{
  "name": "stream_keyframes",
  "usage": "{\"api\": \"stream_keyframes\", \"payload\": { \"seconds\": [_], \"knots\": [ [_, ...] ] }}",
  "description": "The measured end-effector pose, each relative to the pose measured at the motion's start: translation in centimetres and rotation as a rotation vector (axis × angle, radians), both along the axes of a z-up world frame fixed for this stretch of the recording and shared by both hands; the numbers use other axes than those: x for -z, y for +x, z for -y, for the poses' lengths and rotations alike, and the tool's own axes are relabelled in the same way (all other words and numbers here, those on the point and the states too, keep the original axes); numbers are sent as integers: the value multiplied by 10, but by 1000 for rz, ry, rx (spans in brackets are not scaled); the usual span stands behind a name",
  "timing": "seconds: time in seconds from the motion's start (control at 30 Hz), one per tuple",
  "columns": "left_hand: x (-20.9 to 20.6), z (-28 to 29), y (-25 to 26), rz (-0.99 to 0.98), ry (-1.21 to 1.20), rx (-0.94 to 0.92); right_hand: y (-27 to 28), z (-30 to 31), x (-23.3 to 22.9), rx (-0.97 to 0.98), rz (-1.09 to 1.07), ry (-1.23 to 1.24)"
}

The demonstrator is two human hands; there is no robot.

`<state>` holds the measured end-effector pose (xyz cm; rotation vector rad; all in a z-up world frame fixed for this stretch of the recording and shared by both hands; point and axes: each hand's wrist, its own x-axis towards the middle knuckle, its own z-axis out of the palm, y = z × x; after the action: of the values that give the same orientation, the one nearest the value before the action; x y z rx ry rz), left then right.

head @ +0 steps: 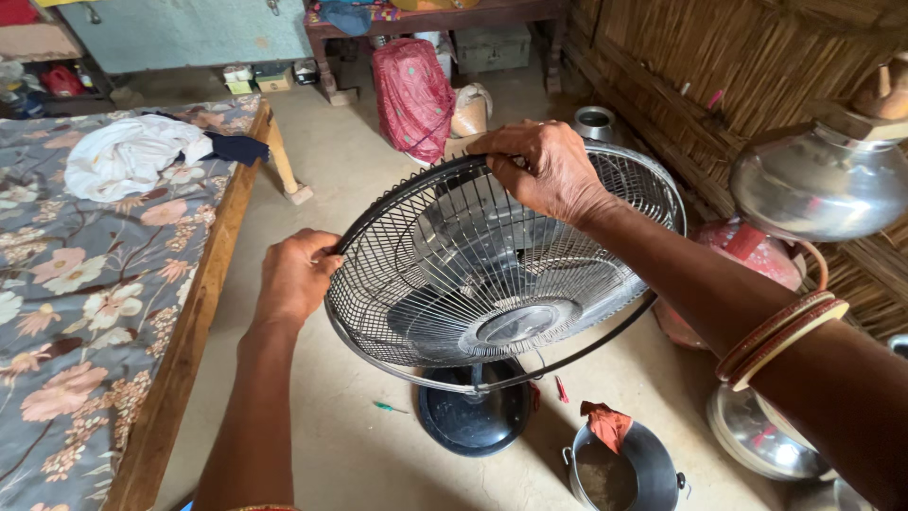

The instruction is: The person repairs a standing fan by tying a red cloth strip to the metal cage to secure it. They wrap the cloth around the cage and tie it at multiple points to hold the cage in place.

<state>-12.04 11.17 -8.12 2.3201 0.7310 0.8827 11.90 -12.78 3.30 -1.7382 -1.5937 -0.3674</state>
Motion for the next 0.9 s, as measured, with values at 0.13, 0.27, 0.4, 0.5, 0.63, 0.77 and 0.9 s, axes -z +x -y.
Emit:
{"api": "stream_keyframes", "payload": {
  "seconds": [0.13, 0.27, 0.4, 0.5, 0.63, 0.77, 0.9],
  "knots": [
    [-12, -1, 7, 38, 41, 68, 10, 7, -3, 26, -162, -62],
    [-22, 0, 16, 75, 47, 150, 22, 24, -2, 21, -34, 28],
    [-28, -1, 23, 109, 5, 217, 28, 29, 2, 54, -13, 30],
    [-29, 1, 26, 143, -19, 233, 31, 33, 3, 67, -44, 15],
    [-25, 2, 29, 154, 5, 255, 33, 42, 1, 101, -39, 16],
    [-24, 2, 29, 187, -50, 278, 33, 45, 4, 90, -39, 45],
    [-26, 4, 29, 179, -65, 263, 32, 40, 7, 117, -31, 47]
  ]
}}
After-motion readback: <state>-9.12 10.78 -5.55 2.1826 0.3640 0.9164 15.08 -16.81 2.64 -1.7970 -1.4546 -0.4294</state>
